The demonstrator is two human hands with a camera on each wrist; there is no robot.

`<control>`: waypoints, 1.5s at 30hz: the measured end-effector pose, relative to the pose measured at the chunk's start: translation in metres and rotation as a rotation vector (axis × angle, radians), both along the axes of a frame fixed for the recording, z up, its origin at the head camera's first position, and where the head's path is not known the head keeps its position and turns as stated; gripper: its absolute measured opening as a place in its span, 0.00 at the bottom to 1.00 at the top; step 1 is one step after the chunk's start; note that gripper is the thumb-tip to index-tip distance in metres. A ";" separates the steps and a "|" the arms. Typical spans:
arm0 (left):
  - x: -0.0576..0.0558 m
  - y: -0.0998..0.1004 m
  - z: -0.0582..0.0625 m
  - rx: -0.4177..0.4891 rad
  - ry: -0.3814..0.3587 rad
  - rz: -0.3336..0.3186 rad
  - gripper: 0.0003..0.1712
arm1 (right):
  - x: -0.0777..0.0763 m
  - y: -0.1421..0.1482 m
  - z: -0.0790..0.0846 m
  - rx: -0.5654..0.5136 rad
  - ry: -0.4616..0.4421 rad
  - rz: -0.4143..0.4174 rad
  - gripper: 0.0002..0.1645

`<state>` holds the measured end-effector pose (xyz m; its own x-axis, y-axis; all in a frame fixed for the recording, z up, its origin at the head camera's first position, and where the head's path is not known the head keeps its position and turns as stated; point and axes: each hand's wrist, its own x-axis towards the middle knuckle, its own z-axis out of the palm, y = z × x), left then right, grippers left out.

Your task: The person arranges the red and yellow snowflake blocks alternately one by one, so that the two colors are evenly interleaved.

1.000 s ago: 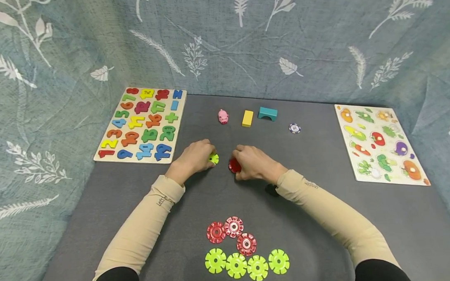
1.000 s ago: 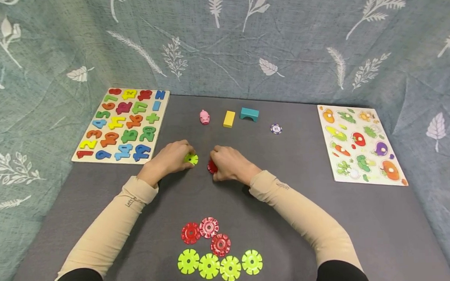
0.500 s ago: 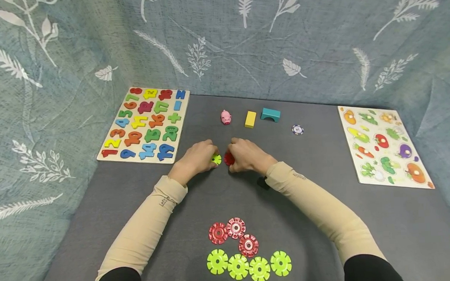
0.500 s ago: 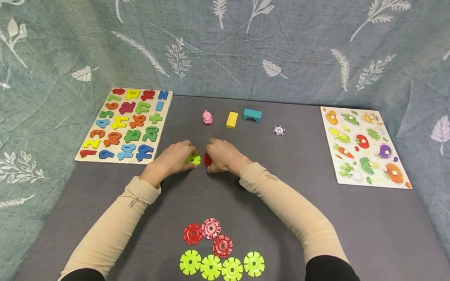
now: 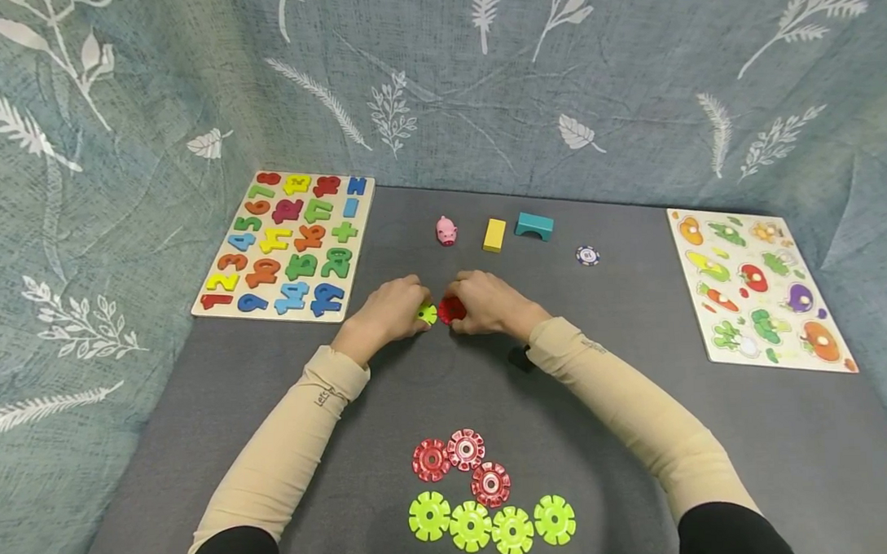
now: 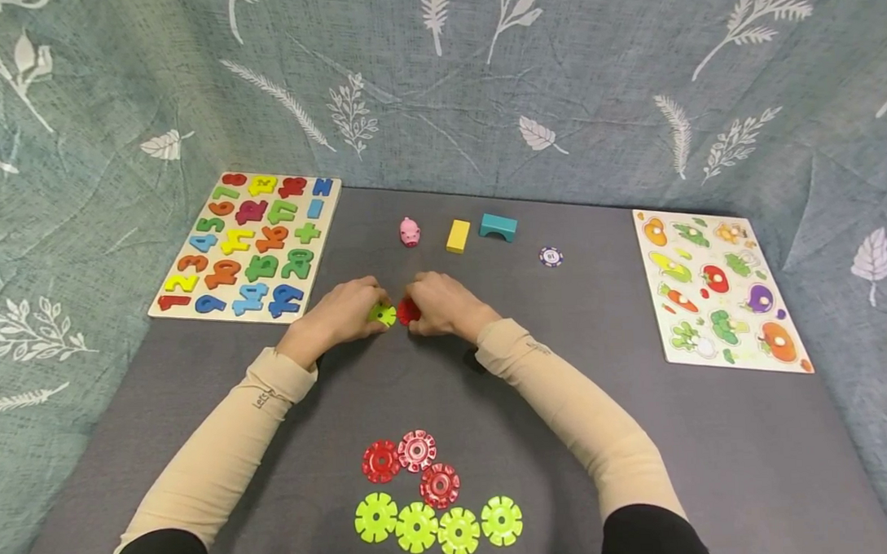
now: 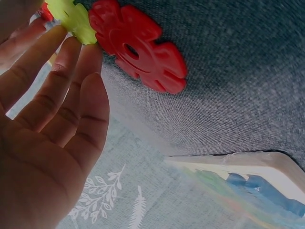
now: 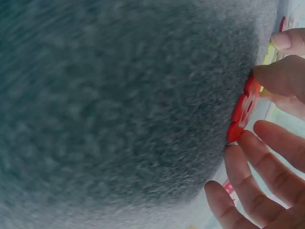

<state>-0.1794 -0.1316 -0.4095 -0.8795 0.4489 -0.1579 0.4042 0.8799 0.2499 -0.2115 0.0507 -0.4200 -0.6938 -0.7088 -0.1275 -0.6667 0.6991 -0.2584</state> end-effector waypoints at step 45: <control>-0.015 0.039 -0.001 -0.050 0.022 -0.122 0.21 | 0.029 0.061 0.004 -0.043 0.142 0.049 0.27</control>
<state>-0.1946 -0.0930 -0.4106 -0.8221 0.5451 -0.1640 0.5141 0.8347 0.1972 -0.1822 0.1118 -0.4157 -0.6671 -0.7450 0.0006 -0.7317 0.6550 -0.1887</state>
